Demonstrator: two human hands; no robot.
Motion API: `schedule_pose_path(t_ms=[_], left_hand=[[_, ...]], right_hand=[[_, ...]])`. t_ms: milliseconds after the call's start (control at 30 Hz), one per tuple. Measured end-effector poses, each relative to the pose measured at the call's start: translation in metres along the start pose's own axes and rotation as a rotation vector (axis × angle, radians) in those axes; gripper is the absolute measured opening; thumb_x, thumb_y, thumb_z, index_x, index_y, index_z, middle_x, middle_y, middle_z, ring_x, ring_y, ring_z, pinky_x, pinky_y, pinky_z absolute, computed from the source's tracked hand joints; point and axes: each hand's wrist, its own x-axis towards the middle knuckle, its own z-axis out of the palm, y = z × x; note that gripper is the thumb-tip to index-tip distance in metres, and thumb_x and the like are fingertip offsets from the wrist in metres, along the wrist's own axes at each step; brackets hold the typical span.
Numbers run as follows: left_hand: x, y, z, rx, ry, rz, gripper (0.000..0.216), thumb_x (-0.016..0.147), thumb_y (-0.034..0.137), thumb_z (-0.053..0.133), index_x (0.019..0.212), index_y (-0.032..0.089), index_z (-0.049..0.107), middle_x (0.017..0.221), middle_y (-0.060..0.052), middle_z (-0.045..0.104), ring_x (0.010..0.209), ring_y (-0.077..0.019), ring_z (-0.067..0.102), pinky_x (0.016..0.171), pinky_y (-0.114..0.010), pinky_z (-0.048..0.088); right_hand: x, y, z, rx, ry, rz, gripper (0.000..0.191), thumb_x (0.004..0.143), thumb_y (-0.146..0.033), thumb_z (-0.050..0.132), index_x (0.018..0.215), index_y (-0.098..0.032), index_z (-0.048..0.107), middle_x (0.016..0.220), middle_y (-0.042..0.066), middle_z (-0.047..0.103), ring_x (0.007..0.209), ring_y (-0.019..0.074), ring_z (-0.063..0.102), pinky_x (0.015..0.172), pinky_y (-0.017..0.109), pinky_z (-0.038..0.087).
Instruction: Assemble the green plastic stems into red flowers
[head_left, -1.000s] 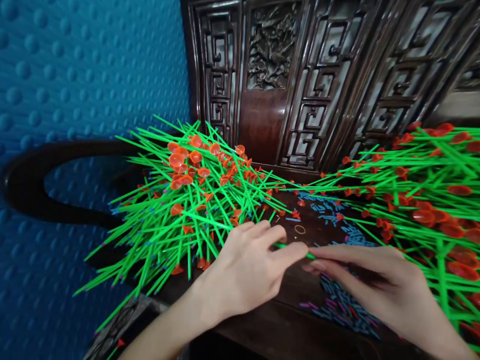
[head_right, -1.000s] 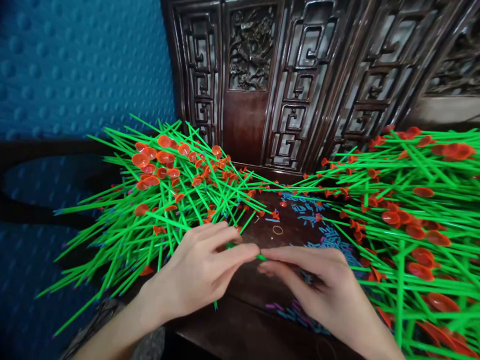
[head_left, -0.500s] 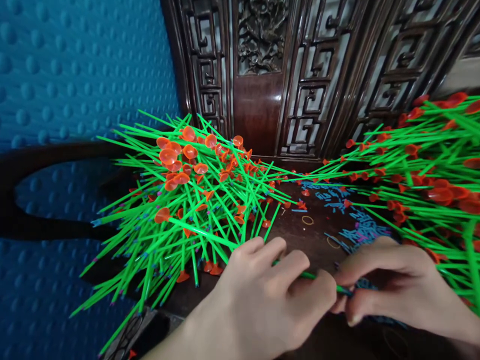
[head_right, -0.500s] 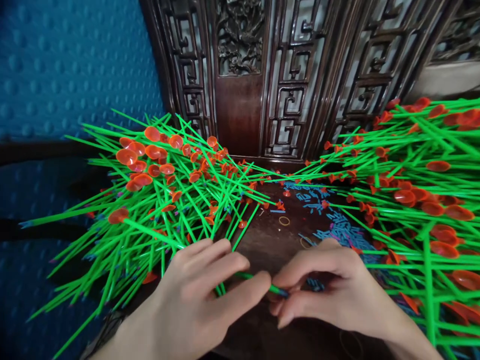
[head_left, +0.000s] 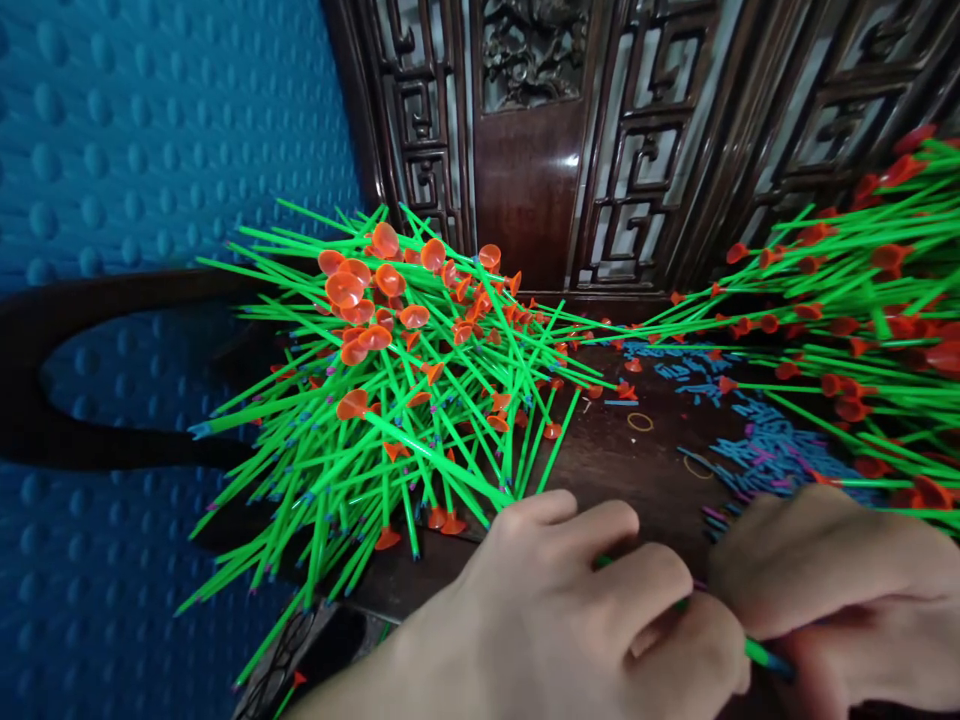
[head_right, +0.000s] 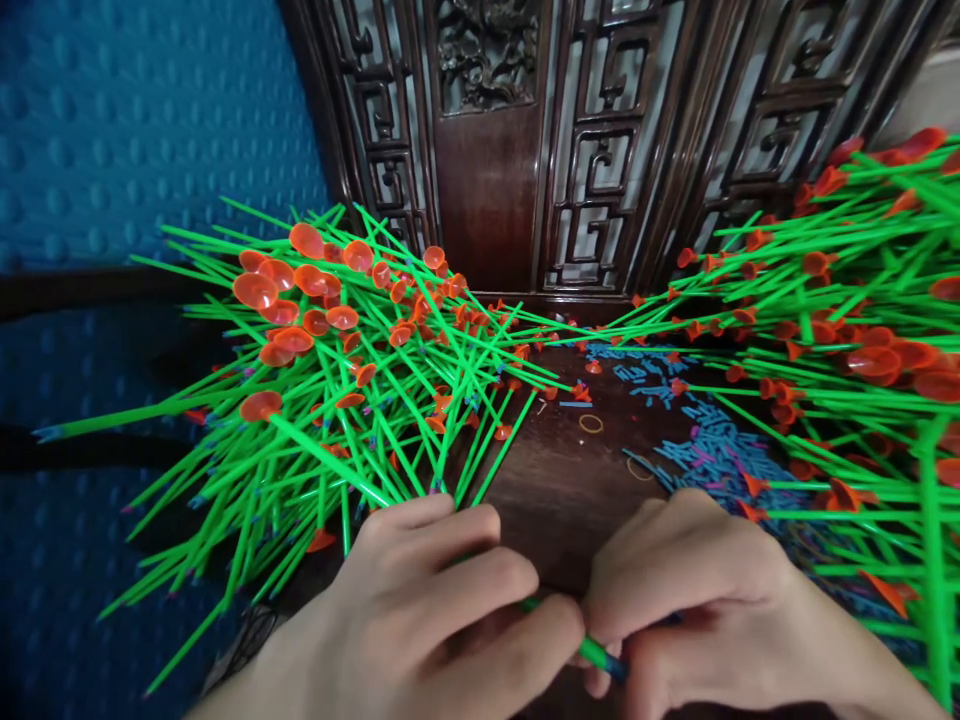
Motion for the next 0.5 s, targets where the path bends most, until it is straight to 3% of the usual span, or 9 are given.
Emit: schedule_pose_path(t_ms=[133,267,367,433,500], left_hand=[[0.000,-0.003,-0.003,0.004,0.015,-0.024,0.025,0.101,0.018,0.047,0.091,0.021,0.070,0.070,0.006,0.061,0.070,-0.0138,0.050,0.059,-0.033,0.034],[-0.001,-0.013,-0.005,0.018,0.035,0.041,0.030,0.103,0.019,0.040,0.095,0.019,0.069,0.076,0.002,0.066,0.071,-0.0136,0.053,0.063,-0.032,0.040],[0.003,-0.015,-0.006,0.034,0.004,0.072,0.026,0.099,0.012,0.042,0.098,0.016,0.068,0.075,-0.001,0.064,0.073,-0.0145,0.054,0.065,-0.032,0.043],[0.006,-0.009,-0.007,0.069,-0.004,0.084,0.024,0.095,0.008,0.045,0.095,0.015,0.068,0.075,-0.001,0.064,0.077,-0.0157,0.056,0.068,-0.033,0.046],[0.003,0.001,-0.009,0.145,0.023,0.056,0.022,0.092,0.006,0.050,0.096,0.016,0.069,0.086,-0.003,0.069,0.092,-0.0188,0.060,0.080,-0.036,0.050]], right_hand=[[0.002,-0.002,0.001,-0.080,-0.001,0.005,0.027,0.097,-0.032,0.056,0.081,-0.021,0.075,0.063,0.003,0.073,0.057,0.0125,0.069,0.052,0.020,0.049],[-0.001,-0.002,-0.002,-0.258,0.040,0.064,0.014,0.086,-0.034,0.072,0.083,-0.021,0.073,0.060,-0.002,0.068,0.052,0.0097,0.064,0.049,0.020,0.045],[-0.002,-0.009,-0.004,-0.436,0.008,0.151,0.016,0.080,-0.036,0.079,0.081,-0.021,0.072,0.062,-0.005,0.067,0.055,0.0088,0.065,0.053,0.019,0.047],[-0.004,-0.017,-0.004,-0.552,-0.007,0.215,0.016,0.082,-0.037,0.078,0.082,-0.023,0.072,0.066,-0.004,0.070,0.060,0.0100,0.067,0.057,0.019,0.050],[-0.008,-0.024,-0.003,-0.660,0.016,0.257,0.013,0.089,-0.035,0.070,0.084,-0.024,0.073,0.070,-0.003,0.072,0.063,0.0122,0.069,0.058,0.021,0.052]])
